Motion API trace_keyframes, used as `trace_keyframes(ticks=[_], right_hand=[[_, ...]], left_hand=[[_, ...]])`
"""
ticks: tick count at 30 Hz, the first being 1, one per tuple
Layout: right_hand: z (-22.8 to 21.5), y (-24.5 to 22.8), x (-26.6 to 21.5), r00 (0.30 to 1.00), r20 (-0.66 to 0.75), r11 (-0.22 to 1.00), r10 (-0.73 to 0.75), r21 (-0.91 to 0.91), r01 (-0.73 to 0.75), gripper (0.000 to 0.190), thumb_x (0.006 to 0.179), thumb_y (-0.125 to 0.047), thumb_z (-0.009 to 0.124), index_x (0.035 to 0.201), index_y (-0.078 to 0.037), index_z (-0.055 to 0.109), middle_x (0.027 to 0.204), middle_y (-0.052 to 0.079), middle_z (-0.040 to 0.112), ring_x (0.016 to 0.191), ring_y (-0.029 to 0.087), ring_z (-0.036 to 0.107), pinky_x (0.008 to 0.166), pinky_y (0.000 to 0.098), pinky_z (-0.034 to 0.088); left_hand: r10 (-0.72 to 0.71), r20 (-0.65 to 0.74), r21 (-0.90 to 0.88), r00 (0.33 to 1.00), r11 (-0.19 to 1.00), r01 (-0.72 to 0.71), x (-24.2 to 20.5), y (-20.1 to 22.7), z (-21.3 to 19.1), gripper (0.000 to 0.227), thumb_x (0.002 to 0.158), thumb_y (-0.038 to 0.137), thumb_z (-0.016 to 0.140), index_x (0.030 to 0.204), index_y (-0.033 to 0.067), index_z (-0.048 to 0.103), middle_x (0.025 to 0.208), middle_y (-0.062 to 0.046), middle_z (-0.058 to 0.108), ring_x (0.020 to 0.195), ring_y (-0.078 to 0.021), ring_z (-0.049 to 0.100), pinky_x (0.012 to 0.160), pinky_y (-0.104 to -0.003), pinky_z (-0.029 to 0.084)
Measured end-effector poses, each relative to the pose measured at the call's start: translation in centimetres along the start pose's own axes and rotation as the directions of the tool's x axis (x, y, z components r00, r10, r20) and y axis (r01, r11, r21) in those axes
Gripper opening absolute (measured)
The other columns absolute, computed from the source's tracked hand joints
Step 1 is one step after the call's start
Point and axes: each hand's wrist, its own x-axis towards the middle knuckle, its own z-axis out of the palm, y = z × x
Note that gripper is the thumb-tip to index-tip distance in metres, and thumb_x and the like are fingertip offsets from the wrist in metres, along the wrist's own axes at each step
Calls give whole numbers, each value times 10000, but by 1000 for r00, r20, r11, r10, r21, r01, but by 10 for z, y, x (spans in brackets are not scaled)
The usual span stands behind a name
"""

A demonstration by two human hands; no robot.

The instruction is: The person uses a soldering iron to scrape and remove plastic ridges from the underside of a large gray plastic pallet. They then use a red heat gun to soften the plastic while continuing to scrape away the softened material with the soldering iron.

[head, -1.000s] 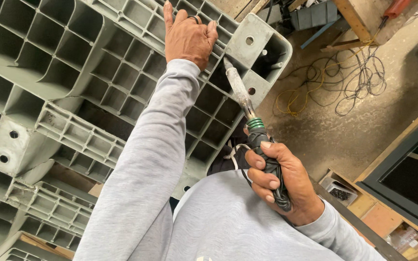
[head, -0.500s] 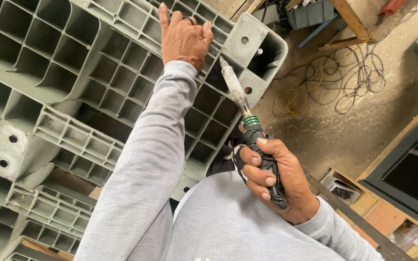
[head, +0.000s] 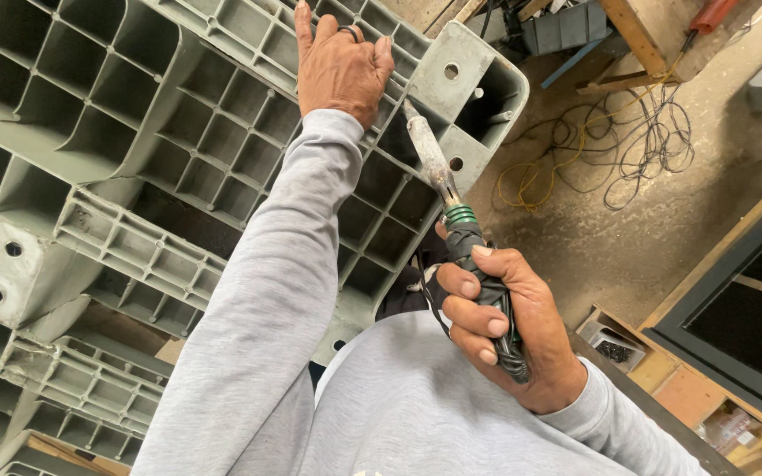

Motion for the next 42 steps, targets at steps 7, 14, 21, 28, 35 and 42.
trace_keyframes(ticks=[7, 14, 21, 28, 35, 42], right_hand=[[-3, 1, 4, 1000, -3, 1000, -11, 18, 11, 388, 1043, -207, 442, 1389, -50, 366, 813, 36, 468, 481, 57, 468, 370, 244, 499], [-2, 0, 7, 1000, 2, 1000, -8, 13, 8, 390, 1052, -209, 433, 1400, -51, 352, 814, 38, 470, 477, 56, 475, 367, 238, 503], [0, -2, 9, 1000, -3, 1000, -2, 9, 2, 388, 1052, -210, 429, 1400, -60, 343, 812, 38, 471, 476, 55, 479, 368, 237, 501], [-8, 0, 12, 1000, -13, 999, -10, -37, 10, 466, 1036, -215, 435, 1467, -77, 326, 806, 30, 475, 467, 53, 473, 357, 236, 493], [-31, -5, -4, 985, -133, 902, -110, -429, 43, 493, 1020, -313, 468, 1486, -182, 376, 744, 27, 478, 420, 50, 452, 322, 222, 430], [-49, -19, -8, 926, -141, 570, -350, -817, 91, 420, 978, -305, 521, 1292, -28, 487, 815, 66, 585, 478, 109, 558, 362, 276, 489]], left_hand=[[-14, 16, 14, 1000, 1000, 13, 2, -1, 1, 547, 1092, 404, 525, 715, 87, 764, 789, -37, 683, 993, -261, 571, 1237, -491, 132], [-4, -27, 4, 1000, 1000, 4, 3, -3, 3, 537, 1091, 402, 523, 725, 91, 765, 801, -35, 684, 993, -262, 570, 1239, -489, 134], [-14, -20, 1, 1000, 1000, 14, 3, -3, 3, 539, 1090, 396, 525, 716, 90, 764, 779, -42, 670, 983, -256, 574, 1241, -493, 137], [-22, -26, -29, 999, 999, 22, 6, -5, 0, 527, 1085, 387, 529, 717, 87, 758, 829, -50, 684, 989, -271, 576, 1235, -496, 154], [-103, -232, -126, 967, 989, 75, 2, -8, -8, 399, 1073, 336, 584, 883, 24, 744, 1132, -189, 678, 1220, -389, 524, 1181, -507, 270], [-144, -188, -115, 971, 986, 124, 4, -7, -8, 461, 1061, 334, 590, 757, 20, 734, 1200, -194, 673, 1265, -397, 498, 1190, -521, 251]])
